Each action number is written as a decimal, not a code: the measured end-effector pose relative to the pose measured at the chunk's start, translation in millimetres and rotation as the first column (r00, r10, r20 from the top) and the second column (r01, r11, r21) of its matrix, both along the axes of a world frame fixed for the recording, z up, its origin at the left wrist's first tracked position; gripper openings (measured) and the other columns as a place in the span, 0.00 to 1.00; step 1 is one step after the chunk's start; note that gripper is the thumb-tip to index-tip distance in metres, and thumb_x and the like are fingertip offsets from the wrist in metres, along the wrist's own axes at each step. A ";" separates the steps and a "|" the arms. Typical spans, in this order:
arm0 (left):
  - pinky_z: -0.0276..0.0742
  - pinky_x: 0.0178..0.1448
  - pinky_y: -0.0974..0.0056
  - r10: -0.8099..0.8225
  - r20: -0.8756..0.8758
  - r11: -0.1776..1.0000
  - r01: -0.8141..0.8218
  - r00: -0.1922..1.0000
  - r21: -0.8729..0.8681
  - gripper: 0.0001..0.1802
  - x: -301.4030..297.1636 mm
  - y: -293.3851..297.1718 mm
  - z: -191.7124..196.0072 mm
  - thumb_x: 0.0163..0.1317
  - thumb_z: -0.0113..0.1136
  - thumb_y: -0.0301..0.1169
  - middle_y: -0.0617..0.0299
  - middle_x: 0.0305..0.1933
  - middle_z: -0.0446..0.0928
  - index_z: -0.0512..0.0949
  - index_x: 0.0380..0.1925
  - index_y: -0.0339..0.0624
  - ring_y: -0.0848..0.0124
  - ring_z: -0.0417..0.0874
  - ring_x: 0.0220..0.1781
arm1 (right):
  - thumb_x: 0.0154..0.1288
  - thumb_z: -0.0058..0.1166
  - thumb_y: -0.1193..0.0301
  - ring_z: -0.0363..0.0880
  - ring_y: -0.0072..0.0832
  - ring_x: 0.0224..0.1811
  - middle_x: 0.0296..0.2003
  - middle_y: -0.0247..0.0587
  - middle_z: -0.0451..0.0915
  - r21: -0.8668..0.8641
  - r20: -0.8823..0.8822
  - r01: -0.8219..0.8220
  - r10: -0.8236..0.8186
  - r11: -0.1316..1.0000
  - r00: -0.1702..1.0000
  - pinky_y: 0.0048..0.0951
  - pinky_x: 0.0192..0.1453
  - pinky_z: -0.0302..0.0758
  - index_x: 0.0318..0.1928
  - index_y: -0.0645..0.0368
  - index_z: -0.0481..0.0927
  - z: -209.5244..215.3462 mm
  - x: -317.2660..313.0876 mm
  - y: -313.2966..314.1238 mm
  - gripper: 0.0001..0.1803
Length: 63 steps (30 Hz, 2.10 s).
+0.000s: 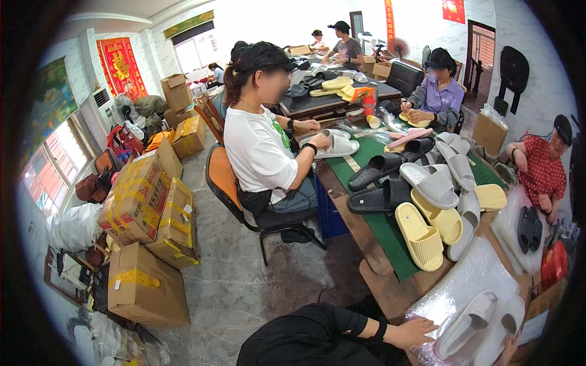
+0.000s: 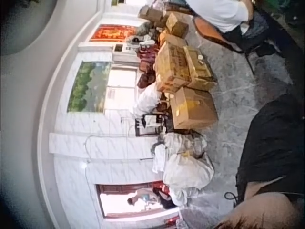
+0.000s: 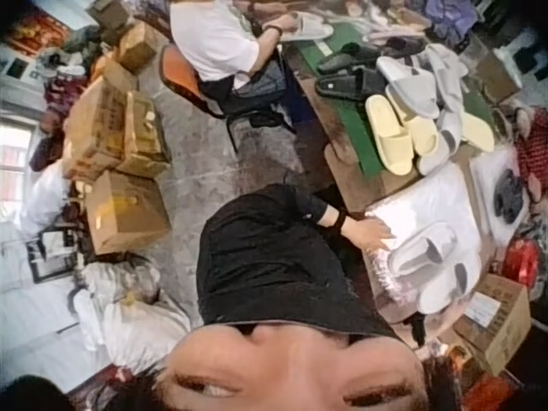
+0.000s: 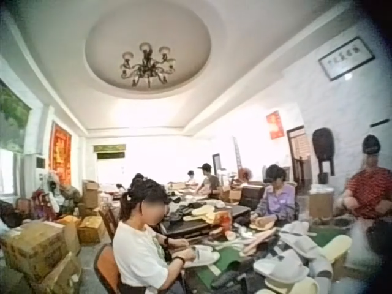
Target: The recorder is placing various foam sandals into plastic bags and then into a large sack for shipment.
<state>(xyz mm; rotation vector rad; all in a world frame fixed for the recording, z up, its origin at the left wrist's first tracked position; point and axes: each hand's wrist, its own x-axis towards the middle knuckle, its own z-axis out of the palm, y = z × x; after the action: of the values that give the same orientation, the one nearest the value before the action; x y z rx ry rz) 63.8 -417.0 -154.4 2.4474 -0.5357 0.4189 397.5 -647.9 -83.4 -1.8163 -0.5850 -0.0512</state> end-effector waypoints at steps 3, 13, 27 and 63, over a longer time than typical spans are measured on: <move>0.57 0.67 0.51 0.021 -0.030 0.998 -0.023 0.999 -0.057 0.27 -1.2 -4.5 -11.8 0.47 0.62 0.32 0.42 0.66 0.59 0.76 0.52 0.46 0.48 0.59 0.68 | 0.59 0.49 0.81 0.65 0.38 0.63 0.63 0.52 0.64 -0.044 0.001 -0.051 0.051 0.998 0.999 0.34 0.67 0.60 0.67 0.67 0.57 -4.3 6.9 -7.8 0.34; 0.55 0.69 0.43 0.079 -0.042 0.985 -0.071 0.996 0.158 0.25 0.1 27.1 35.4 0.50 0.60 0.31 0.48 0.62 0.67 0.75 0.52 0.49 0.46 0.64 0.64 | 0.57 0.48 0.85 0.69 0.31 0.60 0.61 0.43 0.66 -0.078 -0.283 -0.131 0.104 0.988 0.953 0.30 0.60 0.70 0.69 0.55 0.54 25.4 -101.4 -21.2 0.38; 0.55 0.66 0.40 0.094 -0.026 0.963 -0.084 0.995 0.256 0.22 -10.3 19.8 37.3 0.59 0.58 0.35 0.49 0.65 0.65 0.75 0.56 0.56 0.43 0.62 0.66 | 0.54 0.58 0.70 0.67 0.53 0.60 0.60 0.57 0.64 -0.490 0.222 0.206 -0.108 0.847 0.969 0.45 0.61 0.68 0.58 0.51 0.71 27.0 -149.0 8.0 0.28; 0.58 0.65 0.39 -0.302 -0.001 0.953 0.302 0.953 -0.021 0.25 14.8 6.2 79.3 0.61 0.55 0.43 0.41 0.59 0.69 0.71 0.58 0.54 0.47 0.66 0.65 | 0.67 0.51 0.75 0.60 0.26 0.65 0.64 0.41 0.65 0.281 -0.537 -0.593 0.636 0.754 0.554 0.29 0.69 0.57 0.65 0.65 0.63 40.5 -305.4 -25.4 0.27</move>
<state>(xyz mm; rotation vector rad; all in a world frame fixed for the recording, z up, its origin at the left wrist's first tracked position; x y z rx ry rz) 78.6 -410.9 -75.1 2.2942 -0.8844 0.2894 92.0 -673.3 -42.9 -1.3417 -0.7043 0.9666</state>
